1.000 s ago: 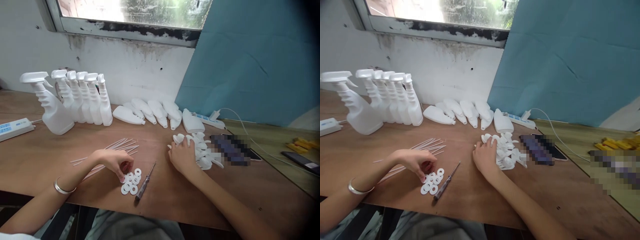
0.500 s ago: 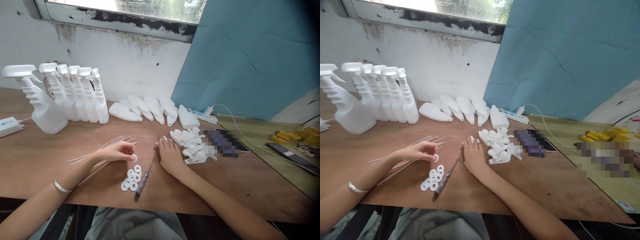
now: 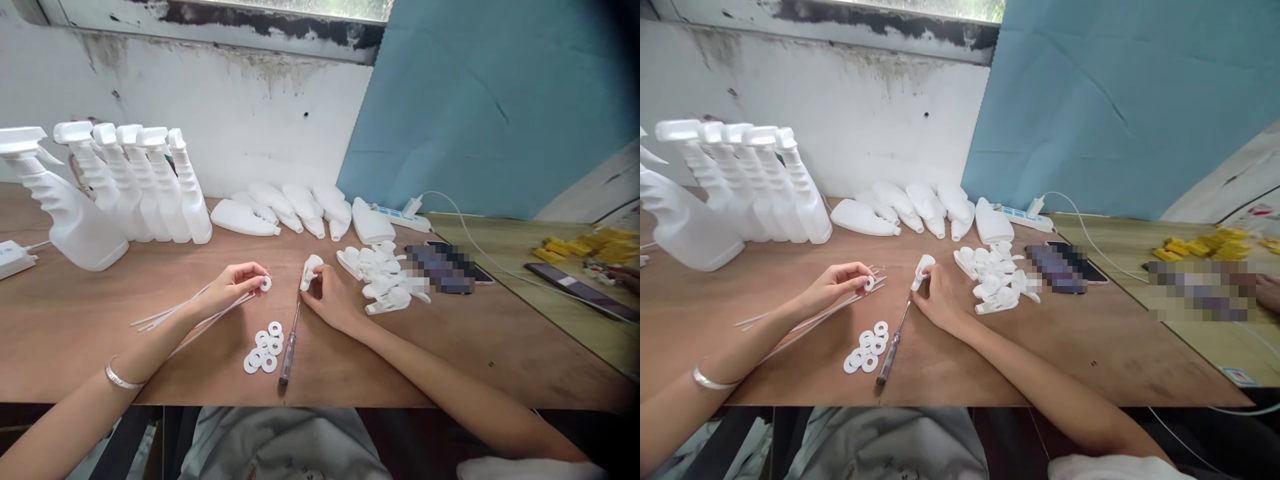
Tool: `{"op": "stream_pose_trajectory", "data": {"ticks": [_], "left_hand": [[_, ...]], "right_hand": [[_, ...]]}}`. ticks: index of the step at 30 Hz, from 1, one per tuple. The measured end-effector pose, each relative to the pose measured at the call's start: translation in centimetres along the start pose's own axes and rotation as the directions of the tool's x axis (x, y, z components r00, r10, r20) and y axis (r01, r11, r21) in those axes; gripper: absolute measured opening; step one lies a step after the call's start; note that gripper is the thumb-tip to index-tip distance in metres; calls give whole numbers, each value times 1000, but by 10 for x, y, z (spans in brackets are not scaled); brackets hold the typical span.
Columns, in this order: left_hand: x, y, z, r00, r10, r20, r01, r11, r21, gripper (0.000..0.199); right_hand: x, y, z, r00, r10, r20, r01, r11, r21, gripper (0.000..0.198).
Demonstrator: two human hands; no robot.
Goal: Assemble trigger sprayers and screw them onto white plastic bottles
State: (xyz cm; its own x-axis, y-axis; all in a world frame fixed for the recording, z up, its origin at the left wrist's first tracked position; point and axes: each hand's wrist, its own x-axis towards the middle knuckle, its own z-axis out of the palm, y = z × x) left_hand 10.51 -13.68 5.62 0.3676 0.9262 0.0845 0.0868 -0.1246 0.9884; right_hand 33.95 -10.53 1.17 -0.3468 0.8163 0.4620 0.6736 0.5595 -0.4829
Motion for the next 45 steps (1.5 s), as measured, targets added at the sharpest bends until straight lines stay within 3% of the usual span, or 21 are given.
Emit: {"op": "stream_pose_trajectory", "data": {"ticks": [3, 6, 9, 12, 21, 28, 34, 41, 45], "left_hand": [[0, 0, 0, 1000, -7, -4, 7, 1000, 0, 20], [-1, 2, 0, 999, -25, -34, 24, 1000, -18, 20], [-1, 2, 0, 997, -41, -63, 36, 997, -68, 20], [0, 1, 1, 994, -54, -95, 45, 994, -99, 23], [2, -10, 5, 998, -54, -32, 53, 998, -40, 25], [2, -11, 5, 996, -84, -11, 85, 996, 40, 26], [2, -8, 2, 999, 43, 27, -49, 959, 279, 17], [0, -7, 2, 977, 108, 183, -172, 909, 380, 19], [-1, -6, 4, 971, 85, 223, -173, 895, 411, 28]], "right_hand": [[-3, -3, -1, 996, -56, -68, 62, 995, 78, 33], [-10, -10, 2, 976, -213, -33, 216, 966, 145, 39], [-16, -17, 6, 894, -439, 88, 412, 885, 218, 42], [-17, -21, 7, 825, -542, 162, 499, 832, 242, 43], [-13, -23, 1, 782, -575, 241, 547, 818, 179, 40], [-11, -19, -1, 783, -545, 300, 537, 835, 115, 30], [-11, -18, -2, 780, -537, 322, 543, 836, 80, 34], [-11, -21, -5, 784, -561, 266, 585, 811, -17, 25], [-8, -17, -6, 820, -544, 179, 566, 817, -108, 21]]}}
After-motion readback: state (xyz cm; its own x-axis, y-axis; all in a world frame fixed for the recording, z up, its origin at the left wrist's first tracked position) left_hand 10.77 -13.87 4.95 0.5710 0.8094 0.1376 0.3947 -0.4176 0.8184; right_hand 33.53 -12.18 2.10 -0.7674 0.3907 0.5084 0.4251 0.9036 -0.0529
